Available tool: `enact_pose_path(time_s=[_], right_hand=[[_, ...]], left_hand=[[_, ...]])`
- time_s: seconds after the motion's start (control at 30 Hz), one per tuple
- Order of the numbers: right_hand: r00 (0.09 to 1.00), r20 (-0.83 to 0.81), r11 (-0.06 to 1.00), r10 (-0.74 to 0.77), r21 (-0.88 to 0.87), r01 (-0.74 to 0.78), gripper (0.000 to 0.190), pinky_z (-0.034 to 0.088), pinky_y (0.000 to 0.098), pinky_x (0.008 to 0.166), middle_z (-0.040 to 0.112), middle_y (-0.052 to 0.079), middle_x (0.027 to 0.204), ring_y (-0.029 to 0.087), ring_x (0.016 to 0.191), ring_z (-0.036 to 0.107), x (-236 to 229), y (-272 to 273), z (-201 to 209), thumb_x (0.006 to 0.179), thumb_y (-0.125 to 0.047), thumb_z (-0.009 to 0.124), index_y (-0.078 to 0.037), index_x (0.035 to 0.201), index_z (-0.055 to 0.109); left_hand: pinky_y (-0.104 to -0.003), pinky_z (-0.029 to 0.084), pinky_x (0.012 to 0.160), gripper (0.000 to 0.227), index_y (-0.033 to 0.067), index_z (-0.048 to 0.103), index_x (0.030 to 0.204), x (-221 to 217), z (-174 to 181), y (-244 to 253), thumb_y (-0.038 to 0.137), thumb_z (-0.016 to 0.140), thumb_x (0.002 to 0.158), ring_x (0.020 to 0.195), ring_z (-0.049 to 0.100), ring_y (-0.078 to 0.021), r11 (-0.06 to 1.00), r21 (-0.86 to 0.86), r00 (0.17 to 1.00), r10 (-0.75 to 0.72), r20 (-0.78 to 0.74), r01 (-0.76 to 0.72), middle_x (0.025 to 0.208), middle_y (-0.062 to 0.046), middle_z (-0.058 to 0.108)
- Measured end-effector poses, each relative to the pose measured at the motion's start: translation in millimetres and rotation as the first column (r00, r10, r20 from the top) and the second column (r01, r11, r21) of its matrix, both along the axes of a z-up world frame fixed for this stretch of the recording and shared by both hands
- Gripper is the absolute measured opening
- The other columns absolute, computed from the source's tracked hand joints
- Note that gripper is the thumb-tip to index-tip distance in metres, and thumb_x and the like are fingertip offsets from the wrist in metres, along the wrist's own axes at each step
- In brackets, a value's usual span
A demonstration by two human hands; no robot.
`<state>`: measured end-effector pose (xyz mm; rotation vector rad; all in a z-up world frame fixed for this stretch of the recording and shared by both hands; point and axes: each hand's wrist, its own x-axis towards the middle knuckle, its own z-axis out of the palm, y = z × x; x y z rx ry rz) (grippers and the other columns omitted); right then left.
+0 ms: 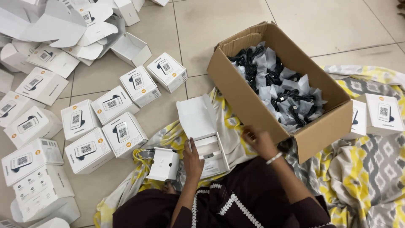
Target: The person packages small black electronic devices into individual white cardboard boxes.
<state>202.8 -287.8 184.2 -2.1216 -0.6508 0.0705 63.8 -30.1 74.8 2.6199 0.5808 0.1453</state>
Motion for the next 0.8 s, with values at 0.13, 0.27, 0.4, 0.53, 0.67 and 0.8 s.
enact_pose_path(time_s=[0.13,0.27,0.4,0.53,0.67,0.8], right_hand=[[0.944,0.205,0.965,-0.259,0.02,0.261,0.013,0.056,0.0342,0.068,0.074,0.014,0.085,0.021,0.072,0.072,113,-72,-3,0.091,-0.006,0.071,-0.001,0.103,0.073],[0.915,0.196,0.853,-0.352,-0.336,0.4,0.023,0.057,0.0404,0.082,0.076,0.015,0.101,0.03,0.09,0.073,218,-128,-64,0.09,-0.004,0.068,-0.008,0.111,0.076],[0.865,0.495,0.83,0.084,-0.515,0.214,0.056,0.047,0.0483,0.098,0.069,0.015,0.133,0.042,0.122,0.059,293,-161,-166,0.071,0.002,0.057,-0.014,0.12,0.077],[0.896,0.437,0.665,-0.082,-0.645,0.376,0.039,0.038,0.0691,0.092,0.065,0.012,0.135,0.039,0.133,0.051,272,-128,-156,0.082,-0.01,0.058,-0.019,0.116,0.076],[0.843,0.537,0.415,0.027,-0.774,0.479,0.022,0.042,0.0565,0.111,0.07,0.002,0.126,0.025,0.129,0.061,279,-135,-146,0.105,-0.02,0.055,-0.021,0.111,0.075],[0.788,0.615,0.594,0.001,-0.634,0.495,0.02,0.047,0.0523,0.095,0.069,0.011,0.12,0.034,0.121,0.062,266,-164,-123,0.093,-0.024,0.063,-0.018,0.111,0.071]], left_hand=[[-0.049,0.045,0.107,0.124,0.0032,0.013,0.158,-6,10,-4,0.008,0.093,0.064,0.13,0.041,-0.0443,0.999,-0.033,0.996,-0.007,0.09,0.01,0.156,-0.023,0.023],[-0.045,0.048,0.105,0.121,0.0066,0.013,0.159,-3,15,-7,0.005,0.09,0.066,0.134,0.04,-0.0429,0.995,-0.101,0.999,0.031,0.034,-0.028,0.158,-0.02,0.02],[-0.043,0.051,0.103,0.12,0.0098,0.013,0.16,-4,15,-12,0.005,0.09,0.067,0.133,0.041,-0.0411,0.99,-0.11,0.996,0.088,0.006,-0.087,0.158,-0.018,0.021],[-0.044,0.05,0.104,0.121,0.0106,0.015,0.159,-3,9,-16,0.006,0.091,0.065,0.132,0.042,-0.0405,0.985,-0.108,0.991,0.133,0.017,-0.131,0.157,-0.015,0.023],[-0.044,0.052,0.101,0.12,0.0111,0.017,0.157,-5,8,-17,0.006,0.092,0.064,0.134,0.042,-0.0427,0.972,-0.126,0.978,0.204,0.051,-0.196,0.157,-0.018,0.022],[-0.046,0.056,0.094,0.121,0.0117,0.016,0.155,-11,15,-21,0.007,0.092,0.061,0.128,0.052,-0.0463,0.929,-0.248,0.933,0.319,0.165,-0.274,0.153,-0.023,0.029]])
